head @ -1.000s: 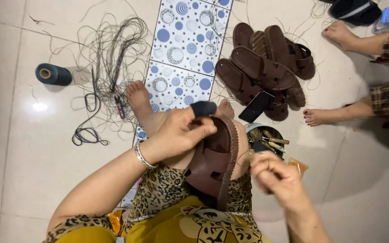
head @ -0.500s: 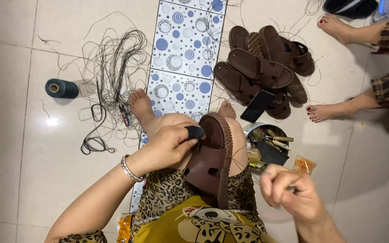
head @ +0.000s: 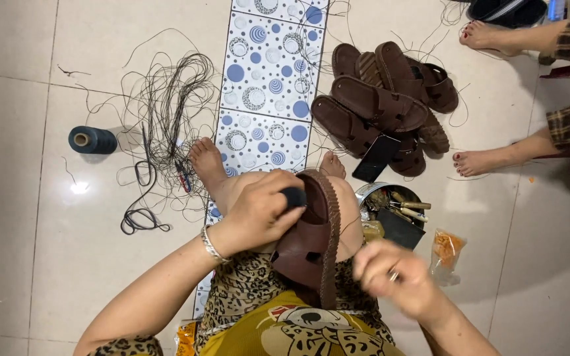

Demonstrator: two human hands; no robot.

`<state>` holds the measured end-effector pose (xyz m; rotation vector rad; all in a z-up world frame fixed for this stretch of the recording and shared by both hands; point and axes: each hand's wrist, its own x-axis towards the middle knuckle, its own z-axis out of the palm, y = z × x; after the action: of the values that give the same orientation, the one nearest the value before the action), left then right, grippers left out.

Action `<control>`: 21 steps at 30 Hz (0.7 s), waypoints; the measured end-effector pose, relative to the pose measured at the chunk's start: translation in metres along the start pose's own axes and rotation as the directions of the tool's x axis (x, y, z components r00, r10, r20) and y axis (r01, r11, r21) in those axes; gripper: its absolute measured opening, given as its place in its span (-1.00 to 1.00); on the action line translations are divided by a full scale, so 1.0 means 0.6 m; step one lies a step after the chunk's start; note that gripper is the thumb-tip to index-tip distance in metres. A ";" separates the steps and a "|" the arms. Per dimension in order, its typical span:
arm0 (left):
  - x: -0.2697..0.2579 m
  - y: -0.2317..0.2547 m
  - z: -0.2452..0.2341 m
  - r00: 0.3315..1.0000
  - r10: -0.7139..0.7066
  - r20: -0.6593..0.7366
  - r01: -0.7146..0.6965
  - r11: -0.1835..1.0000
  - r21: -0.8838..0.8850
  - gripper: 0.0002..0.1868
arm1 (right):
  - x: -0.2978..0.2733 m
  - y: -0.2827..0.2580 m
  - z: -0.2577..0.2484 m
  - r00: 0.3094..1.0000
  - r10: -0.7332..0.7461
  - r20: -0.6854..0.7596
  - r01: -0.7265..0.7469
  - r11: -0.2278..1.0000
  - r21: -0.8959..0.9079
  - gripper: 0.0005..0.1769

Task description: Hand-stitching the leather straps of a sandal using a needle and thread while sitting on the floor.

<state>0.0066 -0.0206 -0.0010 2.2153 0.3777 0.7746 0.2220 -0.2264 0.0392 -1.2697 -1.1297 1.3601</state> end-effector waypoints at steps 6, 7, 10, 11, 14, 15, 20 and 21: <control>-0.022 0.012 -0.028 0.932 -0.362 0.000 0.322 0.828 -0.459 -0.95 | 0.037 -0.033 -0.033 0.996 -0.041 -0.078 -0.052 0.449 -0.892 -0.55; -0.028 0.000 -0.029 0.933 -0.360 -0.008 0.317 0.830 -0.459 -0.95 | 0.046 -0.024 -0.025 0.996 -0.045 -0.074 -0.046 0.444 -0.895 -0.55; -0.048 -0.014 -0.046 0.783 -0.569 0.251 0.603 0.597 -0.529 -0.92 | 0.062 0.025 -0.013 0.993 -0.109 -0.044 -0.001 0.362 -0.932 -0.57; -0.050 -0.010 -0.063 0.741 -0.546 0.390 0.671 0.621 -0.405 -0.77 | 0.063 0.055 -0.020 0.981 -0.080 -0.175 -0.078 0.665 -0.743 -0.77; -0.052 0.007 -0.096 0.567 -0.502 0.653 0.736 0.665 -0.127 -0.61 | 0.047 0.044 -0.115 0.827 -0.009 -0.562 -0.204 0.927 -0.316 -0.94; -0.054 0.014 -0.101 0.442 -0.469 0.765 0.722 0.692 0.007 -0.60 | 0.034 0.022 -0.159 0.615 0.021 -0.788 -0.242 0.956 -0.163 -0.92; -0.053 -0.009 -0.073 0.767 -0.104 0.634 0.631 0.302 -0.714 -0.75 | -0.142 0.171 -0.557 0.269 0.231 -0.935 0.000 0.971 0.240 -0.92; -0.046 -0.011 -0.060 0.870 -0.085 0.486 0.491 0.247 -0.835 -0.74 | -0.142 0.154 -0.541 0.130 0.193 -0.973 -0.120 0.977 0.178 -0.87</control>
<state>-0.0378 -0.0093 0.0026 0.9873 0.0706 0.2069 0.5458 -0.3147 -0.0538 -1.8126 0.0600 0.3253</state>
